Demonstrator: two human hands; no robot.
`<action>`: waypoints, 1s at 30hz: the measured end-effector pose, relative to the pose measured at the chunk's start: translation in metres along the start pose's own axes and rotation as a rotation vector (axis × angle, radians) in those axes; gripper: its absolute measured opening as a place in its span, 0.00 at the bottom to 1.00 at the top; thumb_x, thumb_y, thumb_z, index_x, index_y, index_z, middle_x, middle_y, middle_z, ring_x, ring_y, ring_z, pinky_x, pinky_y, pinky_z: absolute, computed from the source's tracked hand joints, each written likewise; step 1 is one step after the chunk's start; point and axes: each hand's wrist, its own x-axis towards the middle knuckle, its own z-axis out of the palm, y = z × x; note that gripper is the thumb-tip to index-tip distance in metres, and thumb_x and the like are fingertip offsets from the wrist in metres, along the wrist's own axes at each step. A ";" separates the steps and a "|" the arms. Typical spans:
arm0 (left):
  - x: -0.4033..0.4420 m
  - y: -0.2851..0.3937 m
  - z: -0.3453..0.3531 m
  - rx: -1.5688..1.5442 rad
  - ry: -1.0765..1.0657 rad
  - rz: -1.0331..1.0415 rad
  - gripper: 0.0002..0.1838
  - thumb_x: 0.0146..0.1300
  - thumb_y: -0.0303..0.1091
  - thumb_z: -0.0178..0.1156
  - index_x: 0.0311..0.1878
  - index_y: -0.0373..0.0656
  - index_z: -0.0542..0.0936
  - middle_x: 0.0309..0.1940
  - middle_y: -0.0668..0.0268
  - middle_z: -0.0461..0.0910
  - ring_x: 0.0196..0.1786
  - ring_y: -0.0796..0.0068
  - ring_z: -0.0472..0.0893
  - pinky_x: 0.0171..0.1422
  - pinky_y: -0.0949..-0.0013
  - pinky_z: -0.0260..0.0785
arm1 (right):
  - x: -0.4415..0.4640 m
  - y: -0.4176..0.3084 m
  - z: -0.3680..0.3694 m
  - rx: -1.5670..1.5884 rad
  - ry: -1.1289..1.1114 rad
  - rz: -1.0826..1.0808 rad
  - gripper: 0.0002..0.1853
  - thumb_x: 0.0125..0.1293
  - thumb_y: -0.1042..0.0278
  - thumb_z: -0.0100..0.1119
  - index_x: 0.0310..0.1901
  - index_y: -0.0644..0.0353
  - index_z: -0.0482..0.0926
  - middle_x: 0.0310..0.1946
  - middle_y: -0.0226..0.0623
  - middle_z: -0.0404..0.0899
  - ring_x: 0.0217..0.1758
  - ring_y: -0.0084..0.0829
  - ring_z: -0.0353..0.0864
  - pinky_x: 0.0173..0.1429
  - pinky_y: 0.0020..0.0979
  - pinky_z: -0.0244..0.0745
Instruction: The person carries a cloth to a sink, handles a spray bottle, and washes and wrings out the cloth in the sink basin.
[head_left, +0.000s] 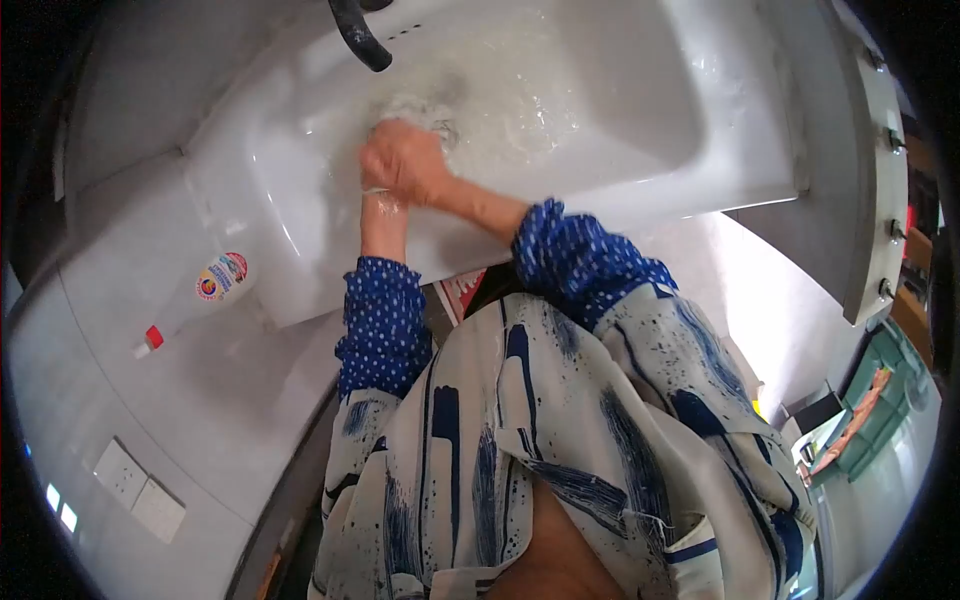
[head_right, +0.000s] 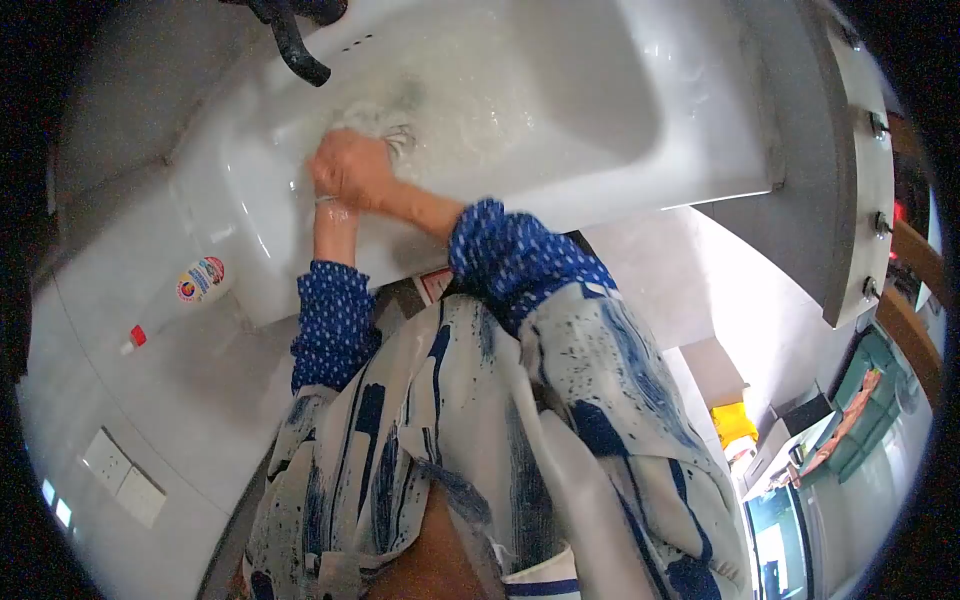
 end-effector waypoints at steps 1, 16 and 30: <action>-0.003 0.001 -0.002 0.017 0.010 0.003 0.16 0.63 0.39 0.46 0.52 0.44 0.69 0.52 0.65 0.71 0.53 0.69 0.71 0.57 0.62 0.65 | 0.009 0.033 0.007 -0.089 -0.021 0.142 0.12 0.55 0.60 0.55 0.20 0.57 0.75 0.27 0.41 0.74 0.32 0.42 0.74 0.34 0.40 0.69; -0.016 0.009 -0.005 -0.023 0.008 0.034 0.17 0.63 0.37 0.44 0.54 0.48 0.70 0.50 0.69 0.72 0.53 0.72 0.72 0.53 0.64 0.66 | 0.013 0.040 0.020 -0.219 -0.014 0.356 0.14 0.58 0.58 0.53 0.22 0.58 0.74 0.26 0.41 0.76 0.28 0.45 0.76 0.32 0.41 0.71; -0.058 0.022 0.013 0.069 0.229 0.255 0.15 0.53 0.27 0.57 0.45 0.44 0.72 0.47 0.64 0.70 0.50 0.68 0.69 0.53 0.45 0.64 | 0.062 0.107 -0.053 -0.069 0.195 0.399 0.09 0.56 0.66 0.54 0.34 0.63 0.70 0.23 0.45 0.73 0.28 0.43 0.73 0.34 0.41 0.68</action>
